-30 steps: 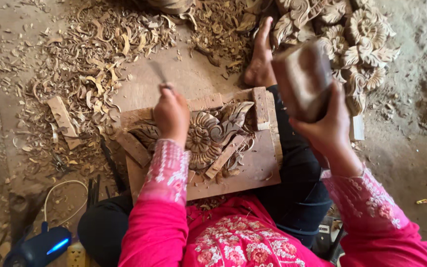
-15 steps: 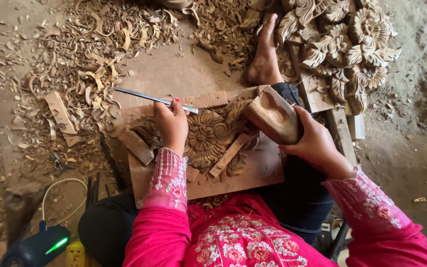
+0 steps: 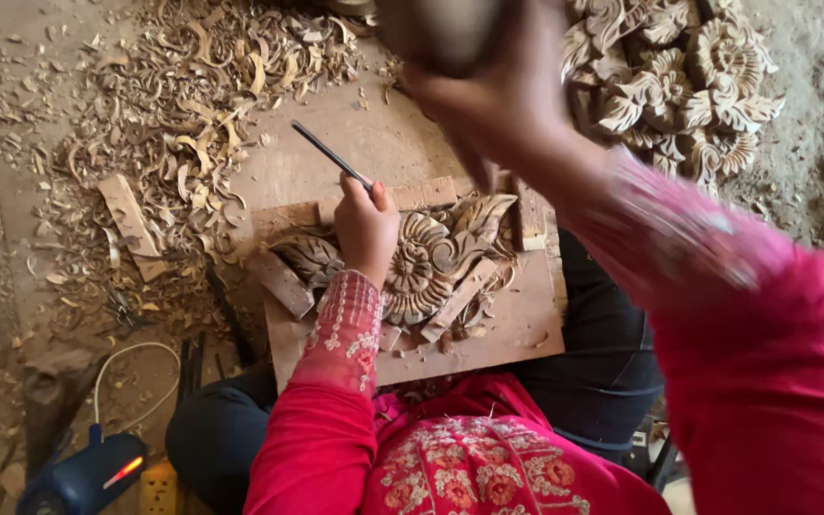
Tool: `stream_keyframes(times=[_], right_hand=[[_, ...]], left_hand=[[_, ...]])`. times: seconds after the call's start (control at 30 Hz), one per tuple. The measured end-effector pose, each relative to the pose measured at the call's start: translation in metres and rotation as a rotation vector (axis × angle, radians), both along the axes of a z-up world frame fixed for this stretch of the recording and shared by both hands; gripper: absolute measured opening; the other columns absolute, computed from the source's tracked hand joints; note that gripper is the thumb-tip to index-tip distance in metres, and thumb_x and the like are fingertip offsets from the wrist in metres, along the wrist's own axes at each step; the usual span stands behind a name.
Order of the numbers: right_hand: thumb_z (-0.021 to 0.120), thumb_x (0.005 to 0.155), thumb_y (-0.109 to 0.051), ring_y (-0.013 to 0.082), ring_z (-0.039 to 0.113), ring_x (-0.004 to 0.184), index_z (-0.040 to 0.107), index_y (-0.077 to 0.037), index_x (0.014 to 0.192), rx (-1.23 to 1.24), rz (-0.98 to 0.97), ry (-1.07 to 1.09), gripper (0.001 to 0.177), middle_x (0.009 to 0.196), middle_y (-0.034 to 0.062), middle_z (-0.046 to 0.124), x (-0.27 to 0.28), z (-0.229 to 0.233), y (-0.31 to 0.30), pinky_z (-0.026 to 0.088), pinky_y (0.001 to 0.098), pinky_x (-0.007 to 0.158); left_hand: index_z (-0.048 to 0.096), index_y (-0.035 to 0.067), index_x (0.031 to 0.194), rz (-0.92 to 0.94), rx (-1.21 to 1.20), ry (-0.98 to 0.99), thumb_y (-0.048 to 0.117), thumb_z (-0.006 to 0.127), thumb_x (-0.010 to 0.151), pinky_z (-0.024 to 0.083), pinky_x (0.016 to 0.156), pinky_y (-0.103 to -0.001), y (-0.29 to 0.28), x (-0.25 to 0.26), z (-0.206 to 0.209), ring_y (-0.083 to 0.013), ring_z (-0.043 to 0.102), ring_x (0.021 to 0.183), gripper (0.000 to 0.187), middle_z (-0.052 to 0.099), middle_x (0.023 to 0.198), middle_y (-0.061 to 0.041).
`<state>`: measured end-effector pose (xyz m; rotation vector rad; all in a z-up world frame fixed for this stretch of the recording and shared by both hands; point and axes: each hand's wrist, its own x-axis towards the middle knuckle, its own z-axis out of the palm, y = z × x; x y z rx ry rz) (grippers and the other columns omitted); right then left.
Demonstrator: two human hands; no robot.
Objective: The person carves a floral design into a rectangular piece of wood using a chisel and a wooden mallet. They repeatedly strike the chisel to shape the wood, then lift the finished carving to inspect it before placing it aside.
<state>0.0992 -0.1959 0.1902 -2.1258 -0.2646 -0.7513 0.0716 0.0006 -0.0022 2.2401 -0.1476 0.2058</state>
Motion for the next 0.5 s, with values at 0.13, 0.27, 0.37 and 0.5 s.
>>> stream_keyframes(times=[0.13,0.27,0.37,0.5], right_hand=[[0.088,0.074,-0.023,0.0317,0.071,0.080,0.051,-0.015,0.136,-0.969,0.211,-0.109,0.072,0.116,0.0116,0.069,0.065,0.002,0.008,0.055,0.0394,0.046],[0.087,0.096,-0.030,0.0188,0.072,0.072,0.056,-0.021,0.120,-0.458,0.101,0.035,0.040,0.091,0.0037,0.071,0.068,-0.003,0.020,0.061,0.0329,0.060],[0.088,0.095,-0.030,0.0187,0.073,0.074,0.060,-0.022,0.117,-0.467,0.088,0.110,0.036,0.089,0.0042,0.073,0.059,0.004,0.019,0.060,0.0348,0.063],[0.088,0.066,-0.020,0.0297,0.072,0.078,0.052,-0.016,0.147,-1.158,0.271,0.217,0.089,0.130,0.0121,0.069,0.058,0.022,0.003,0.056,0.0416,0.050]], left_hand=[[0.051,0.000,0.102,-0.015,-0.058,0.185,0.012,0.059,0.097,0.060,0.059,-0.047,-0.003,0.006,0.008,-0.0397,0.073,0.071,0.015,0.071,0.082,-0.022],[0.052,-0.001,0.103,-0.026,-0.029,0.075,0.012,0.061,0.096,0.056,0.061,-0.051,-0.004,0.003,0.000,-0.0435,0.071,0.071,0.017,0.070,0.080,-0.023],[0.050,-0.003,0.109,-0.053,-0.018,0.141,0.012,0.058,0.098,0.058,0.059,-0.048,-0.007,0.004,-0.007,-0.0394,0.072,0.070,0.020,0.071,0.079,-0.021],[0.052,-0.001,0.107,-0.094,0.055,0.026,0.012,0.059,0.097,0.056,0.058,-0.049,-0.015,0.013,-0.002,-0.0390,0.071,0.067,0.018,0.070,0.077,-0.020]])
